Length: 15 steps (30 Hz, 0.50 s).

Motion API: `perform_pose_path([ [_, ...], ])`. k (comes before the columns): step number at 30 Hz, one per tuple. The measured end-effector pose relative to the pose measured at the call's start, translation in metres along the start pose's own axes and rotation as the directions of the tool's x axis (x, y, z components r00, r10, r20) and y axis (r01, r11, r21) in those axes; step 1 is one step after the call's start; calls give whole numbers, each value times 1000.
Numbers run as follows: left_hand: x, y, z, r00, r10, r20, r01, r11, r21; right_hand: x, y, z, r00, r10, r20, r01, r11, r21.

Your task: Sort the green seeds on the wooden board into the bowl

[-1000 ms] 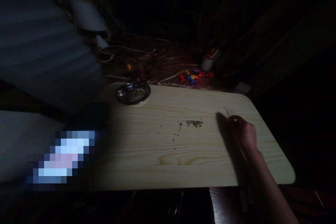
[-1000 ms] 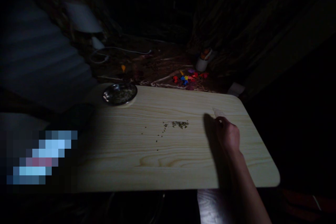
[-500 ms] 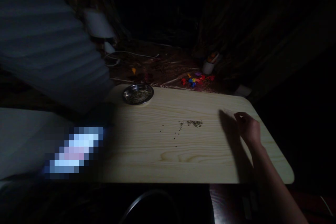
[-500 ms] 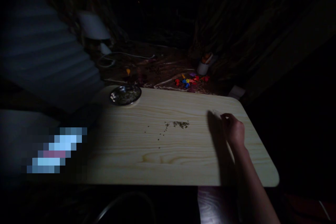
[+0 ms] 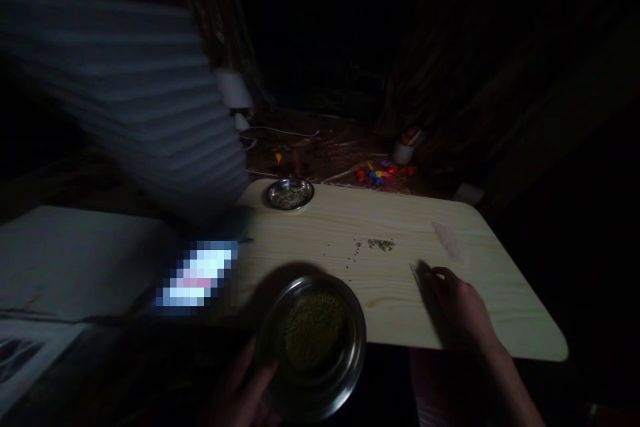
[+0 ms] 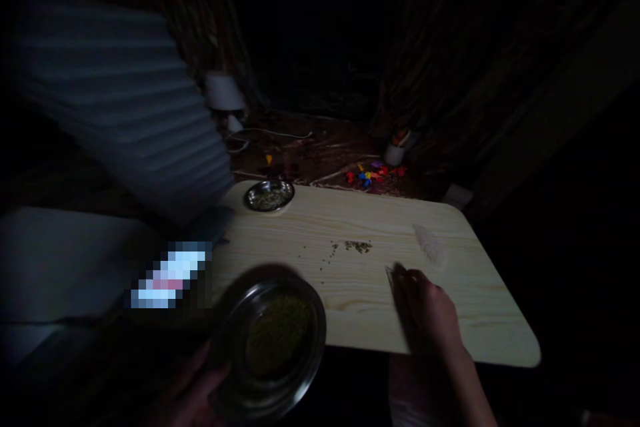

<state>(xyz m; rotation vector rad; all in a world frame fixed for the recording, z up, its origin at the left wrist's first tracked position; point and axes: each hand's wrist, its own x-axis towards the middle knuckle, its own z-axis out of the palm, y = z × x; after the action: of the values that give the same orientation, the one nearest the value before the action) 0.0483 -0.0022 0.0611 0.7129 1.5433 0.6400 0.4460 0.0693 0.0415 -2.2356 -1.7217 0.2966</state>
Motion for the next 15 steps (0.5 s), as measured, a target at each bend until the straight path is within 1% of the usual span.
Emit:
perform_pose_path([
  [1,4,6,3,998,54,-26,-55,998,-19,1,2,0,1000,-3,15,3,1000,-15],
  [3,13,18,4,992,97,-84,-101,994,-38,2,6,-1,999,-14,45,15,1000,-12],
  [5,21,27,1,988,129,-88,-133,990,-39,3,11,1,998,-24,64,24,1000,12],
  [9,39,32,-5,991,94,-100,-98,994,-43,1,22,7,997,-22,68,15,995,97],
  [11,48,31,-4,990,79,-116,-86,995,-56,-2,26,9,998,0,61,-8,991,131],
  [15,57,34,-1,995,52,-90,-59,995,-79,-19,28,6,997,56,51,-65,976,206],
])
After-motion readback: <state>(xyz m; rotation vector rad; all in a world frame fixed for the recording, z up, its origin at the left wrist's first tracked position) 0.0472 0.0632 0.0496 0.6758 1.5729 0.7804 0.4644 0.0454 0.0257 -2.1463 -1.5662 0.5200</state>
